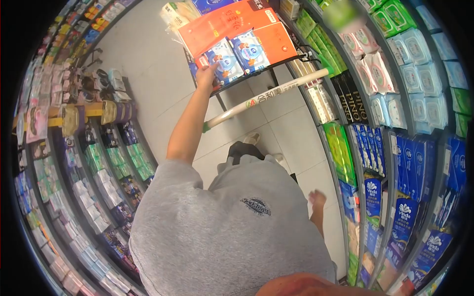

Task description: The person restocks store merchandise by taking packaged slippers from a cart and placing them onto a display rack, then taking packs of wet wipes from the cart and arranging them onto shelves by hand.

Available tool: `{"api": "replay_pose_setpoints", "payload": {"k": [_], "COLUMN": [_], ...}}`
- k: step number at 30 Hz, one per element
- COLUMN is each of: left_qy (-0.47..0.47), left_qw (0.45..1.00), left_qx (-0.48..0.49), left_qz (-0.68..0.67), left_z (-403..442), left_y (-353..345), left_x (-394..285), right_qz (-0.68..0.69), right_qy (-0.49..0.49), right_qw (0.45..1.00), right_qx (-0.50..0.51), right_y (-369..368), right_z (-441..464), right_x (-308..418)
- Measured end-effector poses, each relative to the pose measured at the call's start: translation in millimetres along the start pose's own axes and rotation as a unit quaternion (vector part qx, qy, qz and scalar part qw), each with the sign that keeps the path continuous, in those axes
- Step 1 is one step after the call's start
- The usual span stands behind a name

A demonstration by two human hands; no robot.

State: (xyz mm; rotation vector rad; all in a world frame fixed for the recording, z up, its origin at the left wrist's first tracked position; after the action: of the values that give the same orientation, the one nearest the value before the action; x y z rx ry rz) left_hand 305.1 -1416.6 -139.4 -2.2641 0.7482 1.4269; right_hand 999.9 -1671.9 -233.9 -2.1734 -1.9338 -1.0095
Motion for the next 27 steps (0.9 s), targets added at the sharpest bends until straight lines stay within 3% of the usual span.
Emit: {"api": "replay_pose_setpoints", "payload": {"k": [4, 10, 16, 20, 22, 24, 27], "left_qy": [0.028, 0.058, 0.079, 0.052, 0.071, 0.078, 0.074], "left_qw": [0.999, 0.998, 0.997, 0.998, 0.995, 0.994, 0.990], "left_qx": [0.006, 0.009, -0.013, -0.046, -0.039, 0.064, 0.121], "left_qz": [-0.024, 0.005, 0.007, -0.002, 0.058, -0.030, -0.011], "left_z": [17.7, 13.7, 5.4, -18.7, -5.9, -7.0, 3.5], "left_y": [-3.3, -3.9, -15.4, -24.6, -15.2, -10.9, -3.7], "left_x": [5.8, -10.7, -16.9, -38.4, -32.8, -36.0, -35.3], "right_qz": [-0.092, -0.092, -0.155, -0.144, -0.142, -0.156, -0.162], "right_qy": [0.209, 0.379, 0.436, 0.424, 0.428, 0.427, 0.417], "right_qw": [0.970, 0.881, 0.816, 0.806, 0.800, 0.796, 0.797], "right_qx": [0.083, 0.269, 0.347, 0.388, 0.396, 0.400, 0.407], "right_y": [-91.5, -231.3, -304.7, -326.4, -331.7, -333.1, -334.1], "right_z": [-39.5, -129.5, -186.8, -202.5, -211.5, -216.6, -219.0], "right_x": [138.2, 260.4, 298.6, 305.0, 307.5, 309.7, 312.6]}}
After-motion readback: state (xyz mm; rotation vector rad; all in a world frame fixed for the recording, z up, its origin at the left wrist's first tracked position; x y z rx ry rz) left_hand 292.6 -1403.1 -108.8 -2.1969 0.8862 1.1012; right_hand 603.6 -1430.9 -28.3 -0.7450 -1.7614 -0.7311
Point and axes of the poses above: each hand's wrist, its own z-axis towards the middle knuckle, its own y-axis out of the back of the hand, x = y × z, the point moved 1 cm from there along z, towards the middle knuckle, and after that the axes turned 2 degrees about -z, right-handed, at the moved point
